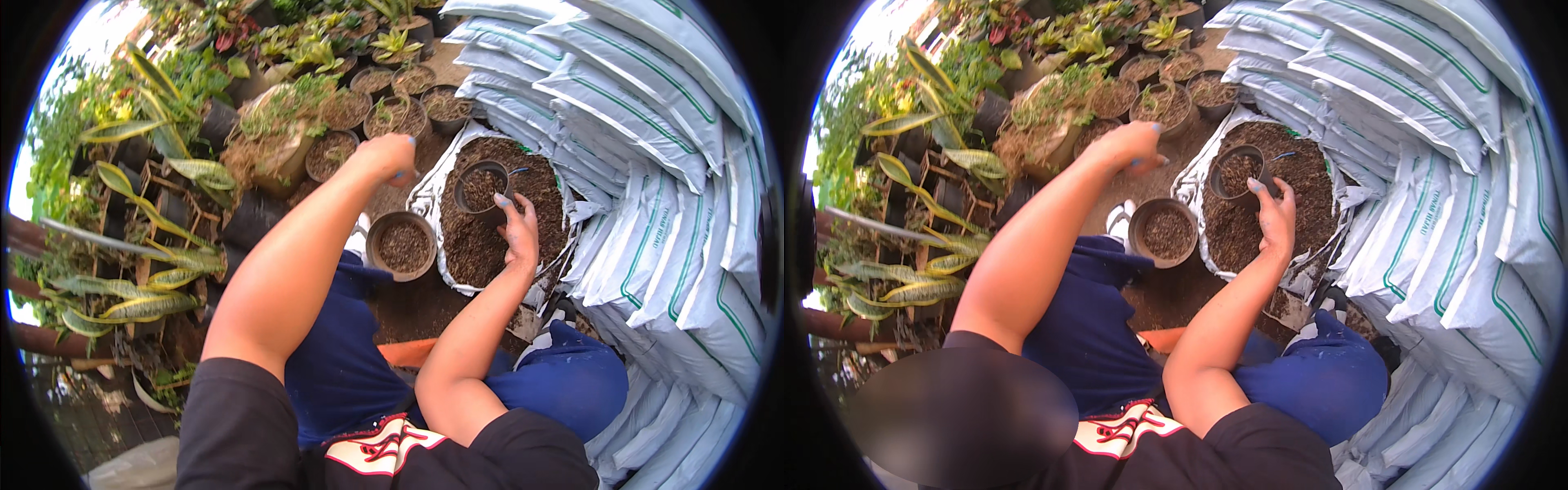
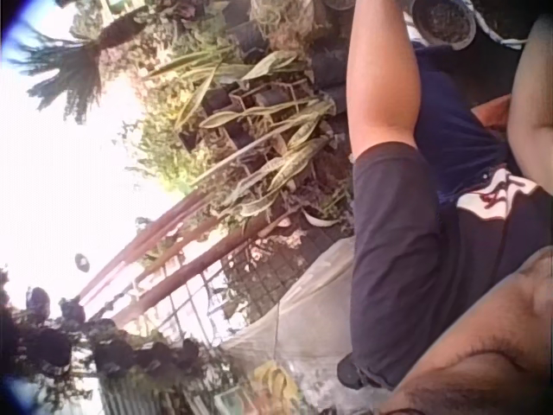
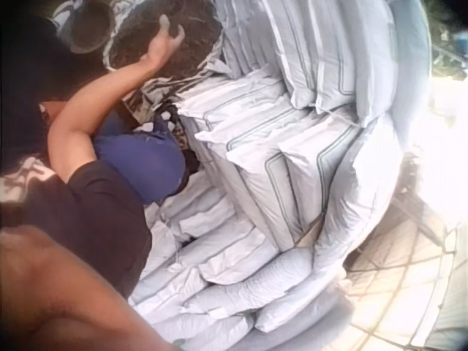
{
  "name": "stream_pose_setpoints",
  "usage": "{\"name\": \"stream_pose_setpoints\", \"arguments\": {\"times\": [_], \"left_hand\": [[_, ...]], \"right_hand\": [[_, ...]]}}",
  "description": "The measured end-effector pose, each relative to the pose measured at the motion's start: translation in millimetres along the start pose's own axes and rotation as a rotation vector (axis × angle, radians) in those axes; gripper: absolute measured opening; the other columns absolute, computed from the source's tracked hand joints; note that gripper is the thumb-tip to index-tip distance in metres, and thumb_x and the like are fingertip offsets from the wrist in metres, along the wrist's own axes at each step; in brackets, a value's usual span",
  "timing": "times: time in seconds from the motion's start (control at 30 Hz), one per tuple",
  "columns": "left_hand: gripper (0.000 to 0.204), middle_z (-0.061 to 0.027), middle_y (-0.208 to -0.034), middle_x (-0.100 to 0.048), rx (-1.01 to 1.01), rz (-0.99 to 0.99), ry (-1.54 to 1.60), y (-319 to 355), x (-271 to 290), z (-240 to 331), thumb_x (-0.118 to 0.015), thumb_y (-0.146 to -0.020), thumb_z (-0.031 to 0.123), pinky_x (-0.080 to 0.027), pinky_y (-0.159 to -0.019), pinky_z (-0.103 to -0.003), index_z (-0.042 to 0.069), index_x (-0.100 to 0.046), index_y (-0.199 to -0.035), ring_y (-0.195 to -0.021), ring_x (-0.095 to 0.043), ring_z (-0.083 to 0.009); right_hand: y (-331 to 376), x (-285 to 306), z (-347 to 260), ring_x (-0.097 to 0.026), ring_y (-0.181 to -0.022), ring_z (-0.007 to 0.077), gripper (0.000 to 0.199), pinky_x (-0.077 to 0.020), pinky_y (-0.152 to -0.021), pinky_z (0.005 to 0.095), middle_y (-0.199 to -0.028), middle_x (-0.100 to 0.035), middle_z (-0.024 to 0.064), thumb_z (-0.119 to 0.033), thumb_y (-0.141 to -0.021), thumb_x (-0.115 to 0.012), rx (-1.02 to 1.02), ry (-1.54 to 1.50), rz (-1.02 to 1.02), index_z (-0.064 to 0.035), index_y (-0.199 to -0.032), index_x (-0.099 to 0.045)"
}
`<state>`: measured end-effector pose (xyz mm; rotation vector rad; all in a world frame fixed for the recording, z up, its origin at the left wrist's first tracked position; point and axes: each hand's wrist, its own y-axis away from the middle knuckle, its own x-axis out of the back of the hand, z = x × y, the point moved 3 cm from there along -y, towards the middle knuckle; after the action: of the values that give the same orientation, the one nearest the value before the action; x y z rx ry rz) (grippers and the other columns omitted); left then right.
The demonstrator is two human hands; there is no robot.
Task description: The person pots a plant by scooping soil from a large bag into a small pot, placing a small seedling into the pot, and then filling the rest of the pot with soil.
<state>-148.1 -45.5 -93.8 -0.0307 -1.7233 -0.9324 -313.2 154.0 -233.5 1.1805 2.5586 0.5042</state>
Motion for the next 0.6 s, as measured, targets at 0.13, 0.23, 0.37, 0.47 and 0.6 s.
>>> {"name": "stream_pose_setpoints", "arguments": {"times": [0.13,0.23,0.37,0.47,0.6], "left_hand": [[0.064,-0.0219,-0.132,-0.068,-0.057,-0.096,-0.026,12.5,-3.7,1.2,-0.077,-0.089,0.032,-0.054,-0.099,-0.045,0.006,-0.058,-0.144,-0.122,-0.066,-0.0370],[0.067,-0.0204,-0.137,-0.065,-0.104,-0.180,-0.071,36.3,-1.7,-2.0,-0.076,-0.090,0.034,-0.052,-0.103,-0.043,0.006,-0.055,-0.147,-0.125,-0.063,-0.0360],[0.059,-0.0193,-0.125,-0.071,-0.175,-0.036,0.058,48.6,-12.8,-18.4,-0.075,-0.082,0.018,-0.058,-0.091,-0.044,0.011,-0.063,-0.140,-0.113,-0.070,-0.0363],[0.056,-0.0213,-0.120,-0.072,-0.175,-0.002,0.044,50.3,-19.4,-33.3,-0.074,-0.082,0.015,-0.058,-0.089,-0.044,0.010,-0.065,-0.137,-0.112,-0.070,-0.0370],[0.055,-0.0216,-0.121,-0.071,-0.169,-0.032,0.059,65.8,-13.7,-38.7,-0.070,-0.081,0.013,-0.056,-0.091,-0.046,0.008,-0.063,-0.135,-0.114,-0.068,-0.0372]], "right_hand": [[-5.1,-32.2,17.3,-0.066,-0.098,0.0208,0.079,-0.0517,-0.087,0.0323,-0.110,-0.071,0.0121,-0.024,-0.076,-0.089,0.049,0.224,-0.212,0.0005,-0.140,-0.051],[-12.3,-53.4,42.4,-0.068,-0.103,0.0220,0.079,-0.0522,-0.093,0.0348,-0.115,-0.072,0.0147,-0.021,-0.066,-0.092,0.086,0.297,-0.339,0.0019,-0.133,-0.058],[-12.2,-63.0,52.4,-0.068,-0.107,0.0258,0.076,-0.0517,-0.096,0.0364,-0.120,-0.070,0.0168,-0.023,-0.062,-0.093,0.151,0.439,-0.328,0.0033,-0.127,-0.063],[-10.2,-69.0,51.9,-0.068,-0.104,0.0222,0.074,-0.0524,-0.093,0.0364,-0.118,-0.071,0.0152,-0.018,-0.066,-0.091,0.222,0.418,-0.188,0.0045,-0.130,-0.060],[-8.6,-75.1,47.9,-0.067,-0.104,0.0226,0.071,-0.0522,-0.093,0.0362,-0.116,-0.069,0.0148,-0.017,-0.065,-0.092,0.254,0.493,-0.260,0.0032,-0.126,-0.061]]}}
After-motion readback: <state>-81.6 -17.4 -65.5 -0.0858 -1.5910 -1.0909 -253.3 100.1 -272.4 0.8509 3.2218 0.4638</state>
